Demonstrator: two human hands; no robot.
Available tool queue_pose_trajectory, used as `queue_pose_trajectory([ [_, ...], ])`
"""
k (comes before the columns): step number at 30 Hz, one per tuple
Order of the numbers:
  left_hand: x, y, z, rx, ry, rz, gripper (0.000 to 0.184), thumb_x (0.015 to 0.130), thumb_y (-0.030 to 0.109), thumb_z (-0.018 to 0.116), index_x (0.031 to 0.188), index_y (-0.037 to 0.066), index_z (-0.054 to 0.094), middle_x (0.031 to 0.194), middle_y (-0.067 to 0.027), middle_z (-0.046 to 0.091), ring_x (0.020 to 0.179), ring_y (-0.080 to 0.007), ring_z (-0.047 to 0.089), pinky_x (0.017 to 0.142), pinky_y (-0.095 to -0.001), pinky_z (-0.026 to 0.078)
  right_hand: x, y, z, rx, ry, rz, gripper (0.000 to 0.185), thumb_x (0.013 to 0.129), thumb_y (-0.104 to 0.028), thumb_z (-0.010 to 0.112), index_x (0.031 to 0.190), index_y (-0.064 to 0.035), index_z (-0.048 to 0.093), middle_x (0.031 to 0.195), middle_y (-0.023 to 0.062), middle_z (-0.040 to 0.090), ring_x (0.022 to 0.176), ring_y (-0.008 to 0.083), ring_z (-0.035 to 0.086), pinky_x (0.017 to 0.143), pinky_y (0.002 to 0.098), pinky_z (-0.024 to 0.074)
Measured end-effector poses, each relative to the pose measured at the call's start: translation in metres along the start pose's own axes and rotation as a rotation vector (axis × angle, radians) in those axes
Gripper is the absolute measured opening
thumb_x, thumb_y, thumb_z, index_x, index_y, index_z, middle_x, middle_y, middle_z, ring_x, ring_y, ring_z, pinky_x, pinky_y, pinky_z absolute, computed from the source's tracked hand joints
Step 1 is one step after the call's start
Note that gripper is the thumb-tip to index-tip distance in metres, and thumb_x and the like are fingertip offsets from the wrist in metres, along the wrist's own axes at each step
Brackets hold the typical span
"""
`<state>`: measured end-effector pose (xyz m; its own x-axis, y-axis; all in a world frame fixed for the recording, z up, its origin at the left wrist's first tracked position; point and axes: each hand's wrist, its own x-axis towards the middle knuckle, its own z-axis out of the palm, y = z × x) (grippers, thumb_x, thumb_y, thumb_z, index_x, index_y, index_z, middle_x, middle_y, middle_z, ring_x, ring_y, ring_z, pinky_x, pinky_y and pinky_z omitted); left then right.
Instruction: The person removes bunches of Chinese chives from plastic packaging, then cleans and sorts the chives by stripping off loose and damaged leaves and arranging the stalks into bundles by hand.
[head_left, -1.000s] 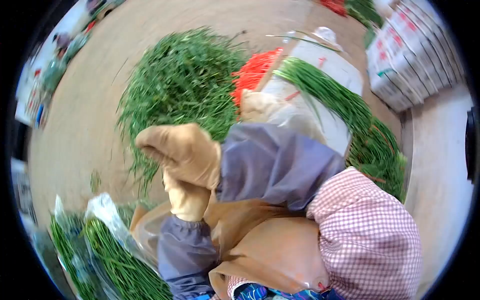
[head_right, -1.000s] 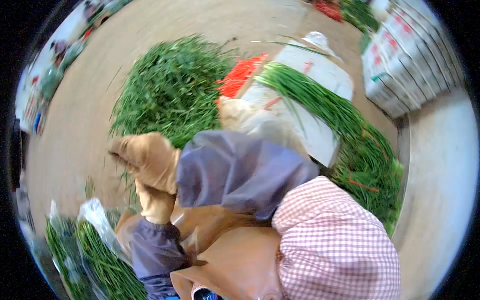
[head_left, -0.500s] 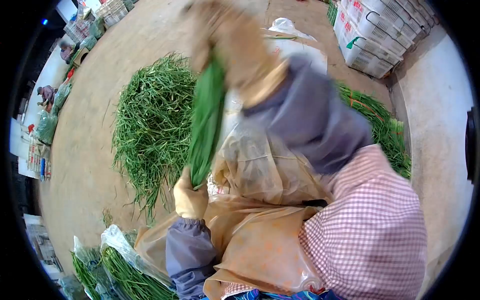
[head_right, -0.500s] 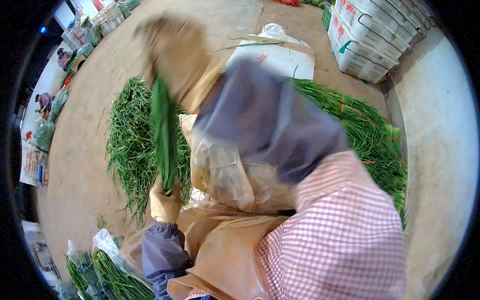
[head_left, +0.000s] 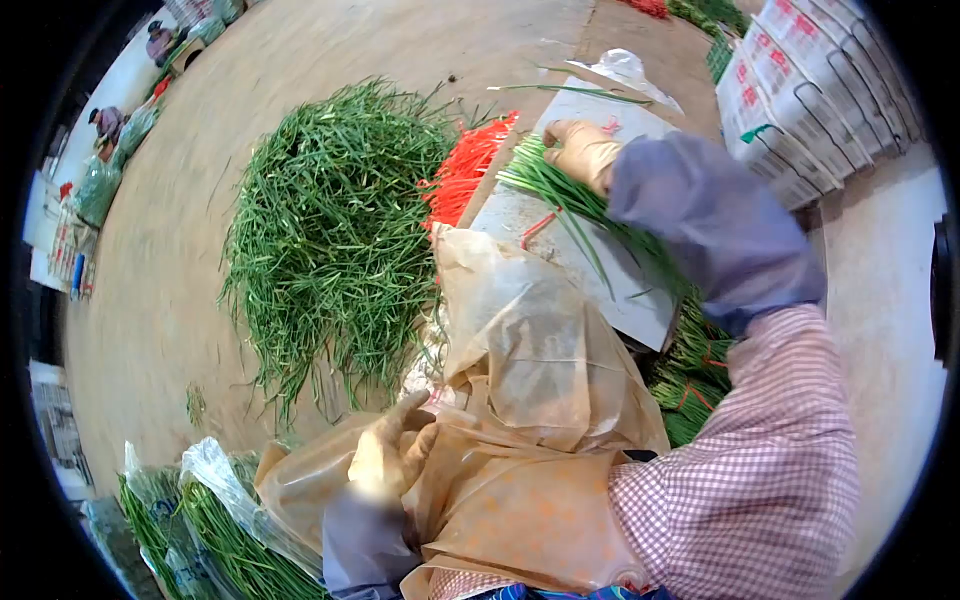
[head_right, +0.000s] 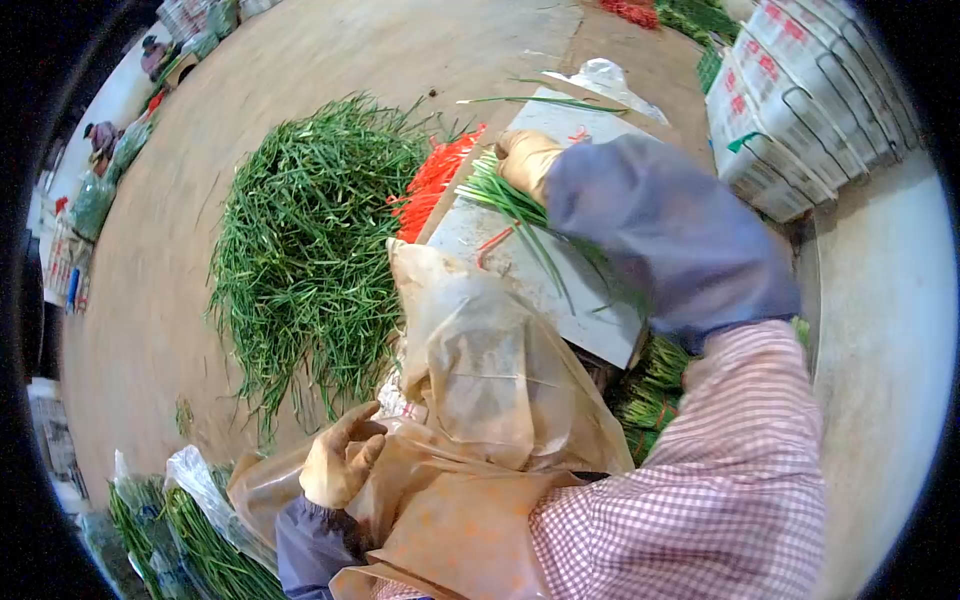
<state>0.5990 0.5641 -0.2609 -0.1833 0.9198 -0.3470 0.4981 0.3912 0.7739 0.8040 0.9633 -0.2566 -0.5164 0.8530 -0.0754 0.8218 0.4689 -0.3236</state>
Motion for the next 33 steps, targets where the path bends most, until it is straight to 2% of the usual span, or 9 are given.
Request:
queue_pose_trajectory([
  [8,0.003,-0.031,-0.008,-0.098,0.14,-0.086,0.041,0.086,0.017,0.064,0.124,0.003,0.056,0.1,-0.0147,0.068,0.092,-0.0256,0.066,0.082,-0.0348,0.051,0.07,-0.002,0.117,-0.022,0.309,-0.202,0.035,0.086,-0.007,0.053,0.12,-0.0033,0.056,0.11,0.0229,0.063,0.104,0.0339,0.06,0.091,0.0403,0.0474],
  [11,-0.002,-0.043,0.001,-0.06,0.162,-0.023,0.039,0.087,0.021,0.064,0.121,0.003,0.058,0.098,-0.0183,0.067,0.09,-0.0276,0.067,0.08,-0.0376,0.052,0.098,0.046,0.177,1.091,-0.2,-0.558,0.043,0.097,-0.016,0.042,0.138,-0.0041,0.04,0.114,0.0138,0.056,0.102,0.0223,0.057,0.091,0.0351,0.0493],
  [13,0.002,-0.038,0.003,-0.039,0.246,0.109,0.045,0.086,0.02,0.063,0.127,0.004,0.054,0.092,-0.0216,0.066,0.082,-0.0357,0.065,0.074,-0.0416,0.052,0.086,0.045,0.149,0.289,0.204,-0.629,0.047,0.091,-0.014,0.05,0.137,-0.0068,0.043,0.116,0.0175,0.056,0.106,0.0296,0.054,0.094,0.0419,0.045],
  [17,-0.035,-0.039,-0.023,-0.122,0.362,0.128,0.046,0.085,0.014,0.063,0.128,0.005,0.053,0.098,-0.02,0.065,0.089,-0.0344,0.064,0.08,-0.0411,0.051,0.084,0.044,0.154,-0.403,0.496,-0.626,0.06,0.082,-0.003,0.056,0.14,-0.0055,0.04,0.12,0.021,0.057,0.114,0.0368,0.05,0.101,0.0463,0.0361],
  [20,-0.087,-0.046,-0.042,-0.213,0.523,0.144,0.046,0.085,0.012,0.064,0.129,0.004,0.053,0.102,-0.0184,0.065,0.093,-0.0332,0.063,0.083,-0.04,0.05,0.105,0.038,0.138,-0.448,-0.014,-0.399,0.06,0.085,-0.014,0.056,0.141,-0.0065,0.038,0.127,0.0223,0.052,0.117,0.041,0.047,0.102,0.0465,0.0356],
  [23,-0.173,-0.056,-0.078,-0.305,0.609,-0.016,0.037,0.088,0.011,0.063,0.123,0.0,0.057,0.108,-0.0151,0.066,0.1,-0.0223,0.063,0.089,-0.0333,0.048,0.184,0.08,0.139,-0.425,-0.057,-0.537,0.062,0.085,-0.019,0.059,0.142,-0.0079,0.036,0.13,0.0241,0.048,0.116,0.0446,0.046,0.105,0.0474,0.0336],
  [27,-0.255,-0.114,-0.134,-0.056,1.076,-0.257,0.036,0.086,0.011,0.065,0.12,-0.002,0.059,0.115,-0.0131,0.065,0.108,-0.0201,0.06,0.097,-0.0331,0.044,0.062,-0.204,0.065,-0.101,0.11,-0.811,0.053,0.088,-0.01,0.058,0.138,-0.005,0.041,0.129,0.02,0.053,0.12,0.0329,0.05,0.103,0.0405,0.0379],
  [31,-0.304,-0.214,-0.216,0.306,1.169,-0.678,0.053,0.083,0.028,0.069,0.125,-0.001,0.055,0.122,-0.0196,0.061,0.115,-0.0301,0.057,0.1,-0.036,0.043,-0.064,-0.414,0.112,0.411,-0.671,-0.72,0.035,0.089,-0.013,0.062,0.122,-0.0021,0.058,0.12,0.012,0.06,0.112,0.0221,0.055,0.098,0.0331,0.043],
  [33,-0.304,-0.241,-0.245,0.367,1.041,-0.913,0.066,0.077,0.04,0.073,0.126,-0.001,0.054,0.121,-0.022,0.06,0.115,-0.0323,0.057,0.099,-0.0374,0.043,-0.092,-0.468,0.172,0.359,-0.594,-1.262,0.029,0.085,-0.01,0.064,0.113,-0.0028,0.063,0.11,0.0156,0.065,0.102,0.027,0.061,0.092,0.0359,0.0489],
])
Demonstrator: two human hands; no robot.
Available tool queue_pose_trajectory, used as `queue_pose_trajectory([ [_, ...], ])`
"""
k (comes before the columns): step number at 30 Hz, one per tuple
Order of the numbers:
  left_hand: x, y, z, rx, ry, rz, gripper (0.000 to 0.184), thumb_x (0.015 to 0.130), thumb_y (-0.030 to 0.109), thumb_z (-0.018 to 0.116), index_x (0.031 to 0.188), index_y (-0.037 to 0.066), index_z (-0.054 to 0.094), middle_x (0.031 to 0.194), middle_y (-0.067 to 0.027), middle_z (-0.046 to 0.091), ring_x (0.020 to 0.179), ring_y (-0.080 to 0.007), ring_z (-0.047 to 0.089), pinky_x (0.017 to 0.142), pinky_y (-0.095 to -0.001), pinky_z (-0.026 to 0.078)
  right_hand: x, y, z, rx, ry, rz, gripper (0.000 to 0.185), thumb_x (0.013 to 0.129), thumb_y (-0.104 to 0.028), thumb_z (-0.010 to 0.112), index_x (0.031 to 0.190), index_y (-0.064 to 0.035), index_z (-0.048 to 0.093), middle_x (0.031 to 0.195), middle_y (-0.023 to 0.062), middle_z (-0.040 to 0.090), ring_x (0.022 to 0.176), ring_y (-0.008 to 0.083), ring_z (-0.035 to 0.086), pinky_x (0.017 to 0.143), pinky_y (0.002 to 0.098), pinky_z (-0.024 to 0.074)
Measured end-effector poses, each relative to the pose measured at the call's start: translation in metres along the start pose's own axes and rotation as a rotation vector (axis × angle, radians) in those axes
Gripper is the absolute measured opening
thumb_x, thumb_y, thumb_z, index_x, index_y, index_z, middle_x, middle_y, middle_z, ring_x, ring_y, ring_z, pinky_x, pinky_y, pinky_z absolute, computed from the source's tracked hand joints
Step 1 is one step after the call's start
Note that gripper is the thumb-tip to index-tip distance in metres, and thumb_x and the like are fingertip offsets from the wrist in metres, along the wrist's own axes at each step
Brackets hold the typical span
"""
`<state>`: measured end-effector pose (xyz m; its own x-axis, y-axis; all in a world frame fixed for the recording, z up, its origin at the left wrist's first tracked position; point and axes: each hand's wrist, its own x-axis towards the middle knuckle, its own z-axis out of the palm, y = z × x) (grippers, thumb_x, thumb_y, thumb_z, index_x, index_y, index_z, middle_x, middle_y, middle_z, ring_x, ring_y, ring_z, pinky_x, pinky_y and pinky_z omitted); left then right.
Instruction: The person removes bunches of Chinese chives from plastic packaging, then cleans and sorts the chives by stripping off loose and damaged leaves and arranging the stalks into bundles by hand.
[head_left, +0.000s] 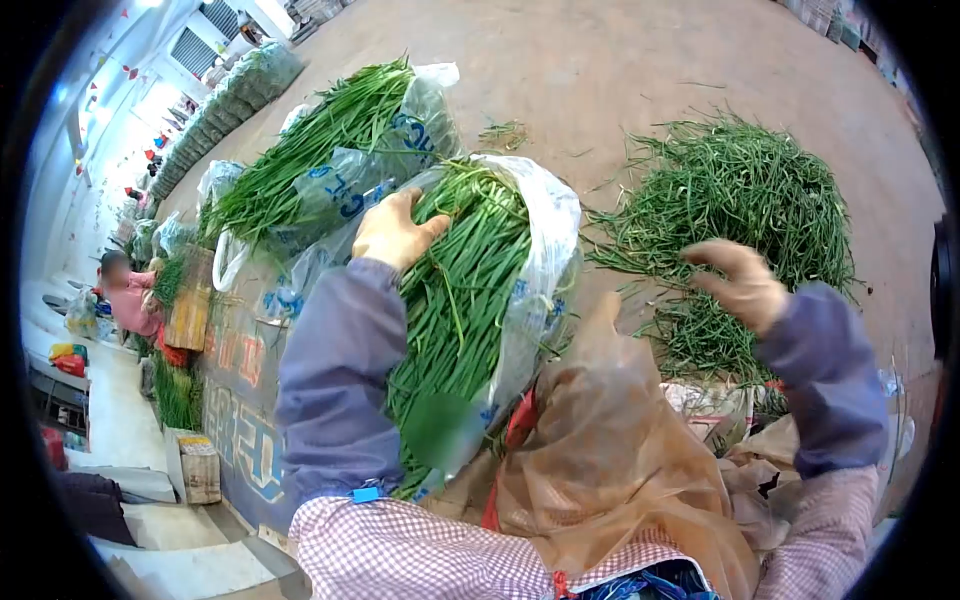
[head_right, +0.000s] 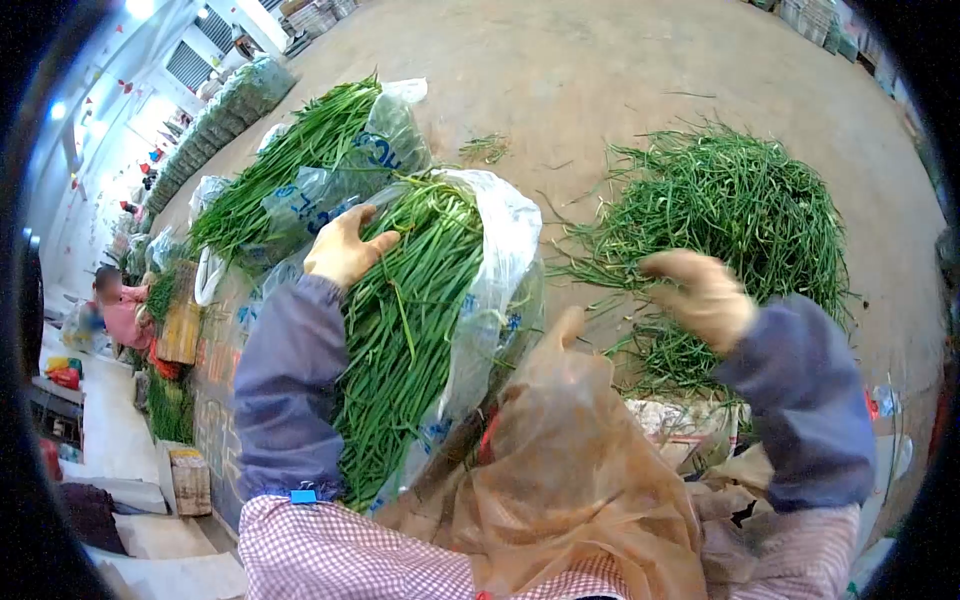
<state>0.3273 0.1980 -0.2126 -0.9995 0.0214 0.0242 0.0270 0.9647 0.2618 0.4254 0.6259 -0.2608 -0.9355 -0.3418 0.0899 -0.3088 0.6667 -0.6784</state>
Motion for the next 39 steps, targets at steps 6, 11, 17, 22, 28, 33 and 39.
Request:
queue_pose_trajectory([
  [6,0.059,-0.018,0.035,0.095,-0.249,-0.003,0.085,0.072,0.049,0.075,0.136,0.002,0.045,0.127,-0.0228,0.056,0.119,-0.0323,0.054,0.1,-0.0371,0.041,0.107,-0.057,0.116,0.191,-0.071,-0.37,0.024,0.087,-0.015,0.065,0.108,-0.0041,0.065,0.097,0.0151,0.066,0.091,0.0298,0.064,0.082,0.0357,0.0513],
  [11,0.098,-0.042,0.035,-0.108,-0.52,-0.079,0.087,0.071,0.044,0.077,0.138,0.002,0.042,0.134,-0.0212,0.051,0.124,-0.0306,0.049,0.105,-0.0341,0.036,0.118,-0.053,0.141,0.466,-0.187,-0.189,0.021,0.089,-0.015,0.062,0.107,-0.0046,0.065,0.095,0.0133,0.068,0.088,0.0287,0.065,0.08,0.0351,0.0508],
  [17,0.102,-0.044,0.038,-0.04,-0.515,0.08,0.081,0.07,0.037,0.078,0.136,0.002,0.045,0.129,-0.0209,0.055,0.121,-0.0306,0.051,0.102,-0.0346,0.039,0.119,-0.039,0.152,0.774,-0.114,0.149,0.017,0.09,-0.013,0.062,0.103,-0.0036,0.068,0.083,0.0028,0.066,0.077,0.0097,0.058,0.071,0.0256,0.0492],
  [22,0.125,-0.082,0.056,-0.172,-0.371,-0.12,0.065,0.07,0.024,0.079,0.127,0.003,0.054,0.112,-0.0135,0.065,0.1,-0.0235,0.062,0.09,-0.0329,0.047,0.12,-0.042,0.158,0.789,-0.108,0.149,0.017,0.09,-0.011,0.062,0.104,-0.0032,0.068,0.083,0.0011,0.065,0.076,0.0083,0.057,0.071,0.0244,0.049],
  [28,0.087,-0.091,0.03,-0.683,-0.13,-0.057,0.05,0.074,0.012,0.075,0.12,0.0,0.058,0.106,-0.0096,0.067,0.094,-0.0193,0.062,0.088,-0.0291,0.047,0.124,-0.038,0.142,0.979,-0.052,0.23,0.016,0.092,-0.005,0.059,0.105,0.0008,0.065,0.087,0.0024,0.065,0.079,0.0099,0.059,0.075,0.0252,0.05],
  [33,0.029,-0.069,-0.017,-0.871,-0.031,0.115,0.033,0.076,0.004,0.069,0.109,0.002,0.062,0.098,-0.0049,0.068,0.089,-0.014,0.062,0.084,-0.0289,0.048,0.15,-0.094,0.136,0.792,0.188,-0.094,0.04,0.084,-0.016,0.07,0.12,-0.0021,0.058,0.112,0.0108,0.063,0.107,0.0211,0.057,0.096,0.0327,0.0432],
  [39,-0.033,-0.015,-0.008,-1.079,0.19,0.018,0.036,0.083,0.001,0.064,0.117,0.002,0.054,0.112,-0.008,0.062,0.099,-0.0181,0.062,0.087,-0.0325,0.052,0.192,-0.175,0.171,0.922,-0.047,-0.216,0.084,0.076,-0.02,0.079,0.144,-0.0069,0.03,0.118,0.0099,0.058,0.113,0.0221,0.051,0.105,0.0341,0.0348],
])
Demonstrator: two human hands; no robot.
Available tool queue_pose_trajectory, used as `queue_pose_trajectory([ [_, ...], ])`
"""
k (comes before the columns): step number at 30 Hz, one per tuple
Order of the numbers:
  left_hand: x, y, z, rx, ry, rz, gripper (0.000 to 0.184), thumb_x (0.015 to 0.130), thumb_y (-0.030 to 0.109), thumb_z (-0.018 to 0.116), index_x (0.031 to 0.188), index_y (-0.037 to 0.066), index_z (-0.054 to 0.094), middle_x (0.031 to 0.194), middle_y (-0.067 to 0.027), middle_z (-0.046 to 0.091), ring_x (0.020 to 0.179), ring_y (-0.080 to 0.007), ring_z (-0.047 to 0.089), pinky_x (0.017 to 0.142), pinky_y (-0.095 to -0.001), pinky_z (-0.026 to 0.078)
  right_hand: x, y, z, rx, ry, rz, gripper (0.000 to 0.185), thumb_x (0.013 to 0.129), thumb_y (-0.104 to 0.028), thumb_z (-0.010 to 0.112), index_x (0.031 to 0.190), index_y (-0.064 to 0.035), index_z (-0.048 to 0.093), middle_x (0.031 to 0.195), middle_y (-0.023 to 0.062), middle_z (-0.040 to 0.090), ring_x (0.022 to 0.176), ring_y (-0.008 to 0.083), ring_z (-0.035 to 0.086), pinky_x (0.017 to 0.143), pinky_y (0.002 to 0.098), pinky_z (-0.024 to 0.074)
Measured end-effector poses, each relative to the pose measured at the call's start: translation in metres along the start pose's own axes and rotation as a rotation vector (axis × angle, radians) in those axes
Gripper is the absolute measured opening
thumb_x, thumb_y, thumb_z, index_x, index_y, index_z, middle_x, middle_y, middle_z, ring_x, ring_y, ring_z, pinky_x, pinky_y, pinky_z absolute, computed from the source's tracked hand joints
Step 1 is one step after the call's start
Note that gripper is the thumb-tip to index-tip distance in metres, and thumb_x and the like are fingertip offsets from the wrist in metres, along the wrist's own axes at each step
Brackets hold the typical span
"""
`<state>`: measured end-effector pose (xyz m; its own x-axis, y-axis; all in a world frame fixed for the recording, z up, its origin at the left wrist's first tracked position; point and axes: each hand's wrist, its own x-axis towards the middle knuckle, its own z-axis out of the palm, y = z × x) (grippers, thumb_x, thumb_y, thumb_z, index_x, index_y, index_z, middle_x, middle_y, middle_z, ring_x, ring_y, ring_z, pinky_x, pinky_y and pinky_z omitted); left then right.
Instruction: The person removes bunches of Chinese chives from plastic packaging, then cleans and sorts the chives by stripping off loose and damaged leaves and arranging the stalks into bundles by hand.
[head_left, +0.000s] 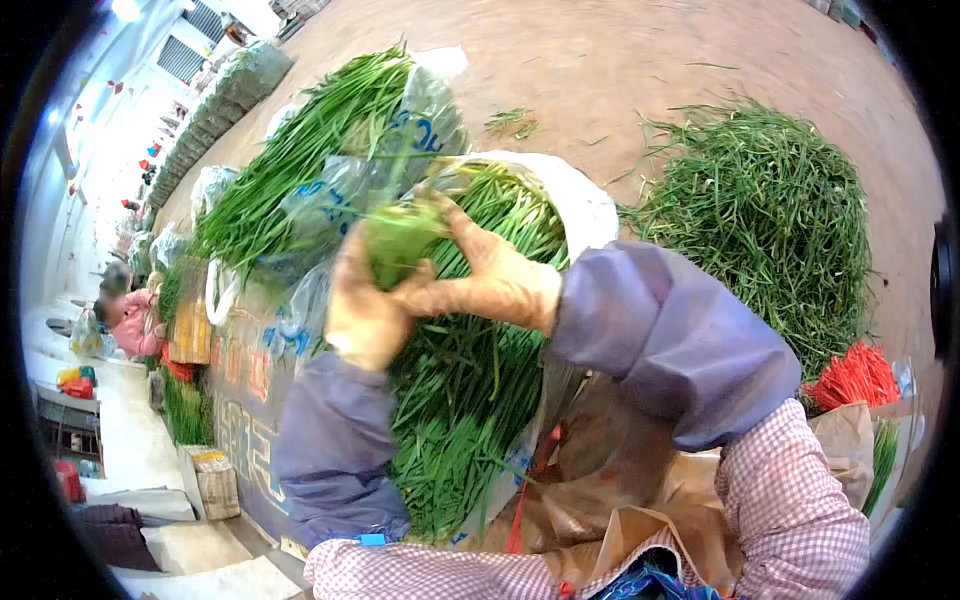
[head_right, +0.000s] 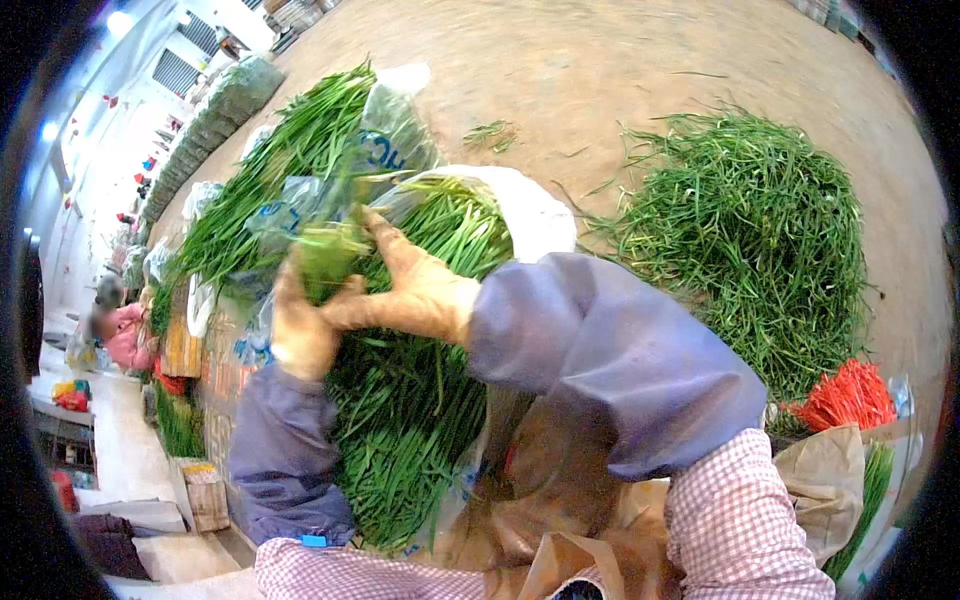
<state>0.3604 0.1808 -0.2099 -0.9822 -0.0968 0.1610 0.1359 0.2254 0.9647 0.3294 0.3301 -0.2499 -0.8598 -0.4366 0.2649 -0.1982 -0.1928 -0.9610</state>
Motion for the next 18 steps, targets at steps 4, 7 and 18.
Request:
queue_pose_trajectory([
  [4,-0.025,-0.022,0.009,0.63,-0.084,0.145,0.052,0.077,0.011,0.07,0.123,0.004,0.047,0.116,-0.0139,0.057,0.106,-0.0286,0.057,0.092,-0.0377,0.046,-0.004,0.002,0.046,0.73,0.128,-0.079,0.061,0.071,-0.005,0.082,0.124,-0.005,0.052,0.097,-0.0007,0.063,0.088,0.0087,0.059,0.078,0.0256,0.0497],
  [7,-0.05,-0.013,0.007,0.627,-0.102,0.264,0.082,0.071,0.012,0.076,0.14,0.003,0.033,0.13,-0.0189,0.051,0.122,-0.0315,0.05,0.103,-0.0376,0.039,-0.009,0.003,0.044,0.638,0.226,-0.034,0.022,0.076,-0.005,0.076,0.096,-0.0053,0.067,0.091,0.0018,0.068,0.084,0.011,0.061,0.078,0.0285,0.0505],
  [18,-0.103,-0.076,-0.084,0.867,-0.272,-0.035,0.104,0.061,0.023,0.086,0.147,0.013,0.028,0.142,-0.0119,0.046,0.131,-0.0269,0.043,0.114,-0.0523,0.016,-0.158,-0.116,-0.064,0.9,0.291,-0.347,0.012,0.088,-0.02,0.06,0.094,-0.0117,0.065,0.088,0.0048,0.066,0.086,0.0245,0.063,0.097,0.0447,0.0455],
])
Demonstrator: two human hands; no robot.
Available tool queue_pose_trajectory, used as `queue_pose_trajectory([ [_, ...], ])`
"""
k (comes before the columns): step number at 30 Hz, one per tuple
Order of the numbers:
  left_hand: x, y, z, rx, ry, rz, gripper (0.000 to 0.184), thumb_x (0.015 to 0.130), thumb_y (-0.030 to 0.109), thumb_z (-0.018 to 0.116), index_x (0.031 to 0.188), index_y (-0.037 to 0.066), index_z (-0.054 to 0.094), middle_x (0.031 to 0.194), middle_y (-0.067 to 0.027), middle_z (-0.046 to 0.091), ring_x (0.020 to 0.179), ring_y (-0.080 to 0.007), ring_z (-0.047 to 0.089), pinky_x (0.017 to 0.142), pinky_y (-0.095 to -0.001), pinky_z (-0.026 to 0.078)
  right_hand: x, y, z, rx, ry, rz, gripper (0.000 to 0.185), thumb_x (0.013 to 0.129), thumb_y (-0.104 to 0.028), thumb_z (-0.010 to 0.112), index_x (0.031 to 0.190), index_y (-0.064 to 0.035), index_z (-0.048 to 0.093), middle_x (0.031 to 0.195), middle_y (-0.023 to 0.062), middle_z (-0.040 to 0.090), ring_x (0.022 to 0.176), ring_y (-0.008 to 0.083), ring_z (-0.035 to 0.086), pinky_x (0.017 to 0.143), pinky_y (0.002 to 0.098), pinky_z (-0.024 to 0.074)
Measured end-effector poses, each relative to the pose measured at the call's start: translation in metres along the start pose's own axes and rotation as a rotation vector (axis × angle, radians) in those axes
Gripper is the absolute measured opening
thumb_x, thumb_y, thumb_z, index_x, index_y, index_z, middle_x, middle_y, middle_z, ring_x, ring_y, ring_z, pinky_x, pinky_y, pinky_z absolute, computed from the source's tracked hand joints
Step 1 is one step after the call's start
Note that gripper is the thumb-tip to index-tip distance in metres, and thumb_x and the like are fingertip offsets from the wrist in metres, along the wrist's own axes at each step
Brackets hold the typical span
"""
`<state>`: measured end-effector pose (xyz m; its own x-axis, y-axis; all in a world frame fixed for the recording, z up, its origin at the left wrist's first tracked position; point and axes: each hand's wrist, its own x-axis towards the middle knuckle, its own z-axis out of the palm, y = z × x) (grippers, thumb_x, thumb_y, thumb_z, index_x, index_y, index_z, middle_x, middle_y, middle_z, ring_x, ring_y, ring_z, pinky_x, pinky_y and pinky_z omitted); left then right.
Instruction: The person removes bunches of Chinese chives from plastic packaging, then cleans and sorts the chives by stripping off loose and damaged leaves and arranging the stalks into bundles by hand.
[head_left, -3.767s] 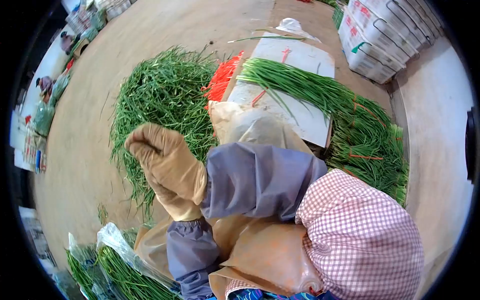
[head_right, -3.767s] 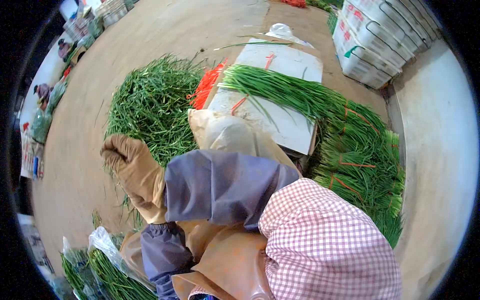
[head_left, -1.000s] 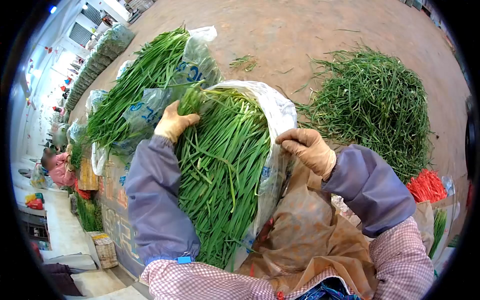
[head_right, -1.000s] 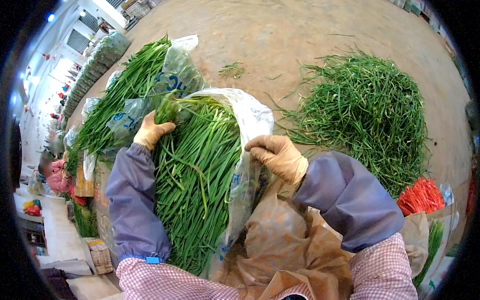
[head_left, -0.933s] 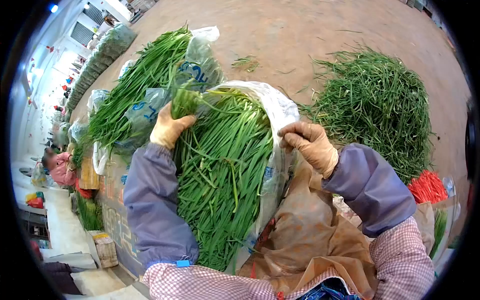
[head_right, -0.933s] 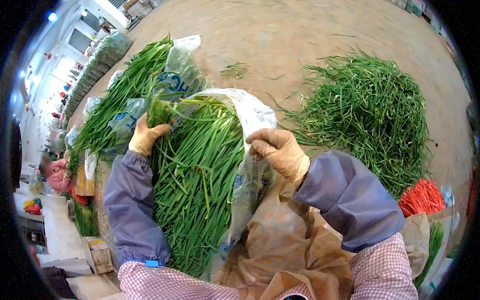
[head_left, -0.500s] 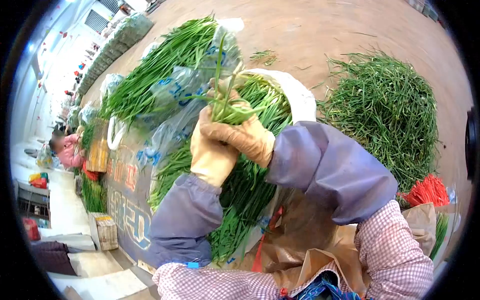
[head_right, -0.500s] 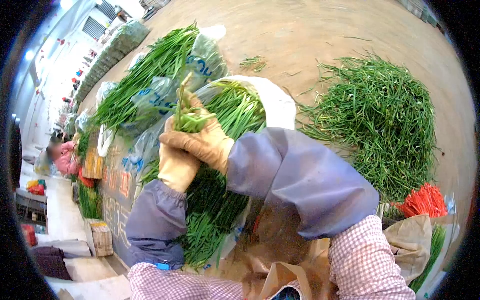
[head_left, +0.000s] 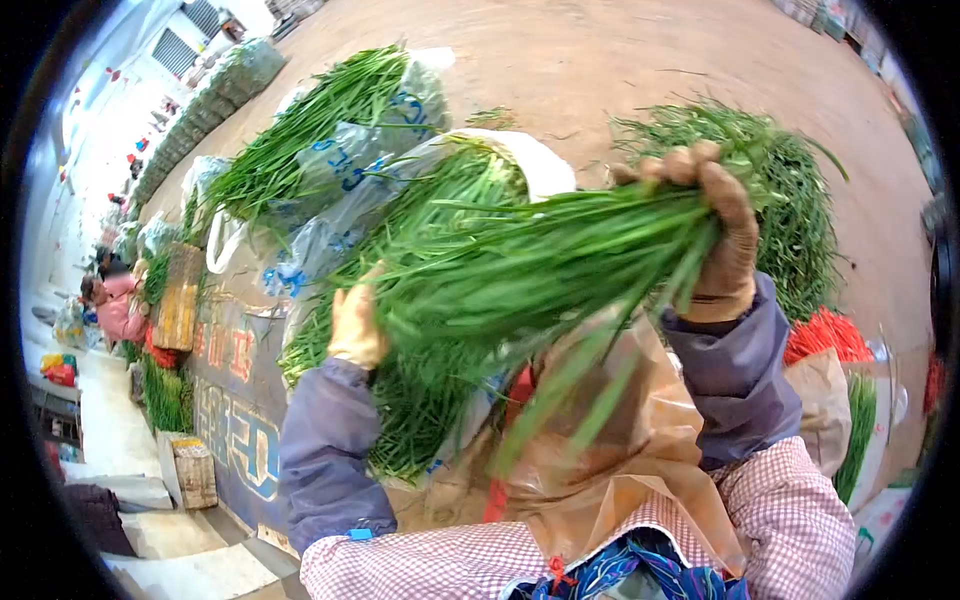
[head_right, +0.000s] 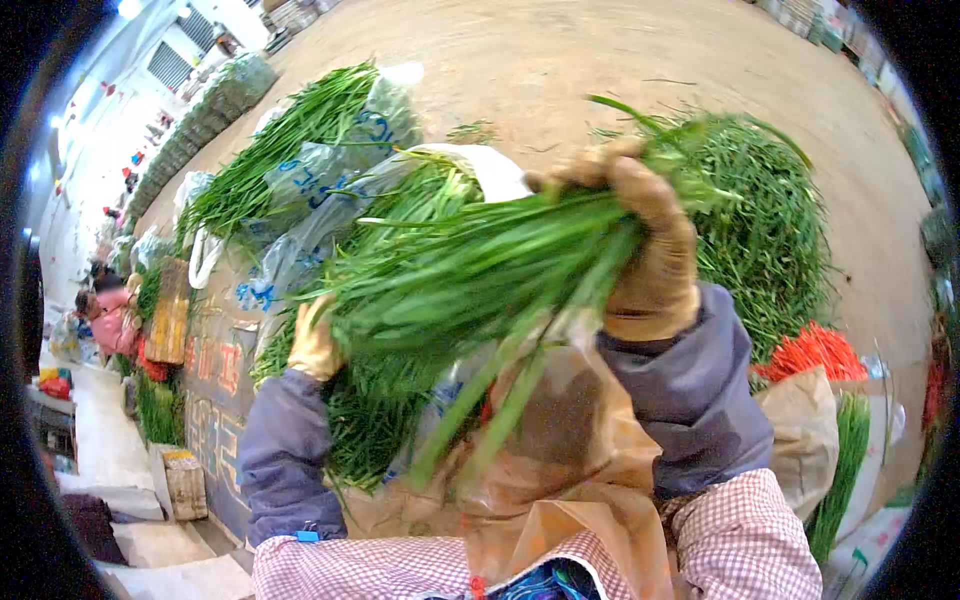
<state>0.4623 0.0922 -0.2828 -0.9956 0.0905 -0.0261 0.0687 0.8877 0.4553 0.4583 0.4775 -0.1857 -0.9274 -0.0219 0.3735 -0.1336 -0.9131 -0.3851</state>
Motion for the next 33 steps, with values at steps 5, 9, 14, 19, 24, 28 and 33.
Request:
queue_pose_trajectory([
  [5,-0.011,0.039,-0.074,0.004,-0.245,0.033,0.088,0.067,0.01,0.081,0.143,0.003,0.036,0.144,-0.0191,0.04,0.137,-0.0277,0.034,0.114,-0.0321,0.025,-0.071,-0.059,-0.048,0.025,0.219,0.063,0.011,0.087,-0.014,0.063,0.097,-0.0125,0.066,0.088,0.0028,0.066,0.088,0.0232,0.063,0.098,0.0485,0.0451],
  [9,-0.014,0.159,-0.124,-0.26,-0.107,0.571,0.077,0.08,0.031,0.071,0.142,0.001,0.037,0.142,-0.0173,0.044,0.134,-0.0274,0.039,0.114,-0.0396,0.025,-0.11,-0.078,-0.048,0.173,0.228,0.182,0.015,0.087,-0.015,0.063,0.1,-0.0095,0.065,0.087,0.005,0.066,0.09,0.0257,0.064,0.096,0.0496,0.0472],
  [14,0.0,0.304,-0.027,-0.858,-0.544,0.815,0.08,0.085,0.039,0.06,0.147,0.004,0.025,0.143,-0.0197,0.041,0.13,-0.0317,0.042,0.108,-0.0428,0.034,-0.128,-0.094,-0.055,0.274,0.186,0.18,0.02,0.086,-0.016,0.063,0.104,-0.0057,0.064,0.088,0.0067,0.066,0.09,0.0271,0.064,0.085,0.0483,0.0541],
  [19,-0.052,0.321,0.101,-1.248,-1.326,0.357,0.082,0.087,0.052,0.06,0.147,0.007,0.027,0.144,-0.0101,0.04,0.131,-0.0204,0.039,0.109,-0.0343,0.031,-0.148,-0.129,-0.081,0.234,0.159,0.119,0.019,0.087,-0.014,0.062,0.105,-0.005,0.062,0.088,0.0067,0.065,0.086,0.0264,0.065,0.083,0.0465,0.0551],
  [24,-0.099,0.32,0.137,-1.453,-1.413,-0.091,0.08,0.079,0.057,0.068,0.135,0.006,0.043,0.119,-0.0062,0.057,0.103,-0.0171,0.057,0.088,-0.0315,0.048,-0.168,-0.136,-0.126,0.121,0.247,0.148,0.028,0.088,-0.014,0.059,0.115,-0.007,0.058,0.089,0.0065,0.065,0.084,0.0267,0.064,0.082,0.0465,0.053],
  [28,-0.107,0.334,0.142,-1.246,-1.233,-0.17,0.065,0.075,0.043,0.076,0.121,0.004,0.05,0.104,-0.0068,0.06,0.092,-0.0179,0.061,0.078,-0.0325,0.051,-0.16,-0.112,-0.133,0.289,0.542,0.239,0.043,0.083,-0.038,0.071,0.109,-0.0051,0.059,0.092,0.0139,0.068,0.085,0.0283,0.068,0.078,0.0443,0.0581],
  [33,-0.088,0.341,0.147,-1.171,-1.022,-0.432,0.042,0.084,0.008,0.069,0.121,0.005,0.051,0.099,-0.0039,0.061,0.083,-0.0146,0.059,0.073,-0.0296,0.051,-0.178,-0.097,-0.131,0.182,0.351,0.051,0.058,0.085,-0.054,0.062,0.121,-0.0097,0.057,0.105,0.0091,0.066,0.093,0.0215,0.064,0.08,0.0381,0.0549],
])
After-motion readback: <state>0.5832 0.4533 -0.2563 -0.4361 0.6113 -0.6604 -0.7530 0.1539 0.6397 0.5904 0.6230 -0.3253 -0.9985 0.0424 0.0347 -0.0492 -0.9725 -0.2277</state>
